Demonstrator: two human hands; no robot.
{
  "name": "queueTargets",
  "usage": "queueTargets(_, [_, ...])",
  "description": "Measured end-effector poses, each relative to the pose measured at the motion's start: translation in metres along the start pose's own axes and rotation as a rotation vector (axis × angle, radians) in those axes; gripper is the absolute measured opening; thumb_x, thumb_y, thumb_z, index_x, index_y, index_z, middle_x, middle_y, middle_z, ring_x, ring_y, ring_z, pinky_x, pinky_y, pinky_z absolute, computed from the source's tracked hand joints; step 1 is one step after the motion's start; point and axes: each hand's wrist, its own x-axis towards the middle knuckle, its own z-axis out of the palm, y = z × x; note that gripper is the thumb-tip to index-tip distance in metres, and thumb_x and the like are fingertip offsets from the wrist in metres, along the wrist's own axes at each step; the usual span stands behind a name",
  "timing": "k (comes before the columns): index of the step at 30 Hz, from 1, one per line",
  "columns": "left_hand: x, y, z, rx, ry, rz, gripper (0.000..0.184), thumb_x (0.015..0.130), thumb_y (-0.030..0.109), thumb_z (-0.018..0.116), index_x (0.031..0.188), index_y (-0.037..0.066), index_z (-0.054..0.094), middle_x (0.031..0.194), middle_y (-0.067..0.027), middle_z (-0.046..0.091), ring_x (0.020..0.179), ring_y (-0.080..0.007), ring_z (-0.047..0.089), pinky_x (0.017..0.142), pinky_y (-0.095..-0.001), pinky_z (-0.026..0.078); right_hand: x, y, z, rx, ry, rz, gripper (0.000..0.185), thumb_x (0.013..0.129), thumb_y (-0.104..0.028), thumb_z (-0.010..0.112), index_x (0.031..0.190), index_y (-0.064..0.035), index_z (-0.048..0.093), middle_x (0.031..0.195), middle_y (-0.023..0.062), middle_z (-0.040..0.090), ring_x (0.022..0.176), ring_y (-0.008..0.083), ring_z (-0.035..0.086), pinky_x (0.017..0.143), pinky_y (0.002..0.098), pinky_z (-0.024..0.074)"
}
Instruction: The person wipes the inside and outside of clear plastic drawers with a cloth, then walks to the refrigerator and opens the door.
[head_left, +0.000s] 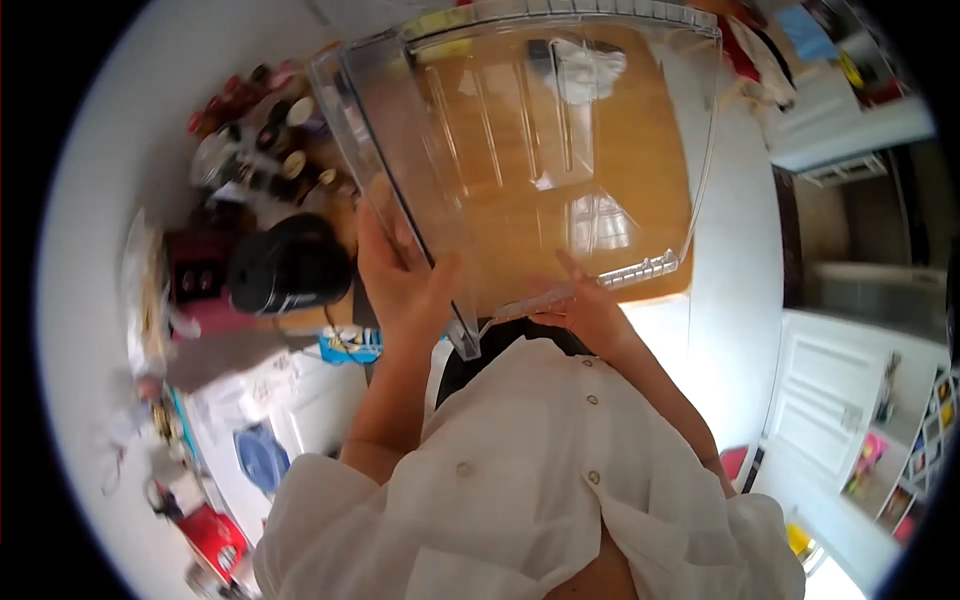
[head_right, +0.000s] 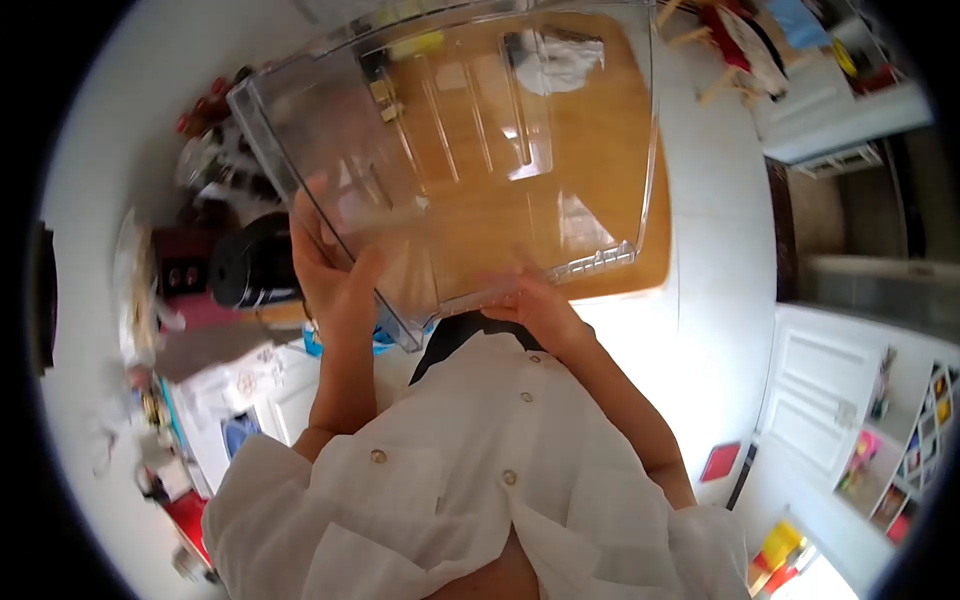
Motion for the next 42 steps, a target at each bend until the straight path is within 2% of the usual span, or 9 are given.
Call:
queueTargets(1, [0.000, -0.005, 0.000, -0.004, -0.038, -0.028, 0.071, 0.065, -0.011, 0.055, 0.133, 0.002, 0.038, 0.099, 0.0034, 0.042, 0.092, -0.0059, 0.042, 0.088, -0.0190, 0.035, -0.004, -0.001, 0.012, 0.030, 0.142, -0.013, 0.081, 0.091, -0.043, 0.056, 0.151, -0.0094, 0.013, 0.137, 0.0249, 0.045, 0.118, 0.0347, 0.054, 0.101, 0.0468, 0.0414])
queueTargets(4, [-0.001, -0.019, 0.005, -0.002, -0.143, -0.093, 0.073, 0.063, -0.011, 0.056, 0.133, 0.004, 0.039, 0.096, 0.0037, 0.038, 0.087, -0.0068, 0.038, 0.087, -0.0178, 0.032, -0.016, 0.013, -0.002, 0.060, 0.181, -0.138, 0.082, 0.092, -0.028, 0.052, 0.152, -0.0164, -0.003, 0.142, 0.0203, 0.042, 0.121, 0.0331, 0.052, 0.101, 0.0433, 0.0397])
queueTargets(5, [-0.002, -0.028, 0.004, 0.024, -0.168, -0.110, 0.074, 0.063, -0.011, 0.056, 0.133, 0.004, 0.039, 0.099, 0.0029, 0.040, 0.089, -0.0073, 0.039, 0.088, -0.0186, 0.033, -0.025, 0.015, -0.001, 0.071, 0.208, -0.227, 0.076, 0.091, -0.018, 0.048, 0.151, -0.0092, 0.003, 0.143, 0.0200, 0.041, 0.124, 0.0317, 0.050, 0.102, 0.0401, 0.0381])
queueTargets(11, [-0.022, -0.037, 0.043, -0.053, -0.300, -0.189, 0.082, 0.067, -0.010, 0.058, 0.141, 0.008, 0.028, 0.126, -0.0048, 0.042, 0.109, -0.0139, 0.045, 0.096, -0.0273, 0.038, -0.078, -0.004, -0.003, 0.053, 0.445, -0.361, 0.070, 0.082, -0.015, 0.057, 0.142, 0.0046, 0.028, 0.122, 0.0236, 0.057, 0.113, 0.0311, 0.058, 0.098, 0.0382, 0.0421])
queueTargets(16, [-0.045, -0.039, 0.088, -0.044, -0.405, -0.305, 0.090, 0.067, -0.008, 0.061, 0.145, 0.011, 0.021, 0.131, -0.0071, 0.037, 0.113, -0.0182, 0.043, 0.099, -0.0319, 0.037, -0.127, -0.031, -0.022, -0.128, 0.625, -0.568, 0.088, 0.078, -0.012, 0.055, 0.148, 0.0047, 0.005, 0.122, 0.0258, 0.058, 0.116, 0.0315, 0.057, 0.102, 0.0382, 0.0390])
queueTargets(25, [-0.133, -0.045, 0.236, -0.071, -0.802, -0.263, 0.101, 0.076, 0.003, 0.067, 0.151, 0.023, 0.003, 0.147, -0.0175, 0.032, 0.133, -0.0333, 0.036, 0.102, -0.0417, 0.036, -0.293, -0.086, -0.111, -0.269, 0.821, -0.777, 0.081, 0.080, 0.002, 0.052, 0.150, 0.0011, 0.010, 0.127, 0.0206, 0.057, 0.107, 0.0271, 0.062, 0.082, 0.0313, 0.0476])
queueTargets(33, [-0.241, -0.060, 0.384, -0.180, -1.127, -0.367, 0.101, 0.080, 0.003, 0.063, 0.150, 0.029, -0.006, 0.147, -0.0238, 0.031, 0.130, -0.0354, 0.040, 0.100, -0.0431, 0.038, -0.445, -0.080, -0.178, -0.249, 1.159, -1.018, 0.037, 0.081, 0.001, 0.058, 0.117, 0.0060, 0.061, 0.130, 0.0198, 0.055, 0.104, 0.0271, 0.064, 0.074, 0.0311, 0.0510])
queueTargets(40, [-0.338, -0.072, 0.491, -0.219, -1.486, -0.384, 0.108, 0.079, 0.010, 0.070, 0.149, 0.020, -0.012, 0.146, -0.0230, 0.035, 0.128, -0.0377, 0.044, 0.097, -0.0471, 0.041, -0.558, -0.035, -0.202, -0.161, 1.461, -1.083, 0.083, 0.084, -0.011, 0.063, 0.151, -0.0047, 0.013, 0.126, 0.0252, 0.056, 0.107, 0.0285, 0.063, 0.075, 0.0321, 0.0514])
queueTargets(42, [-0.367, -0.079, 0.521, -0.191, -1.608, -0.443, 0.104, 0.080, 0.012, 0.068, 0.150, 0.021, -0.007, 0.147, -0.0228, 0.034, 0.128, -0.0363, 0.044, 0.097, -0.0458, 0.042, -0.583, -0.016, -0.217, -0.088, 1.501, -1.175, 0.081, 0.084, -0.011, 0.062, 0.151, -0.0050, 0.016, 0.126, 0.0263, 0.056, 0.107, 0.0285, 0.063, 0.075, 0.0305, 0.0510])
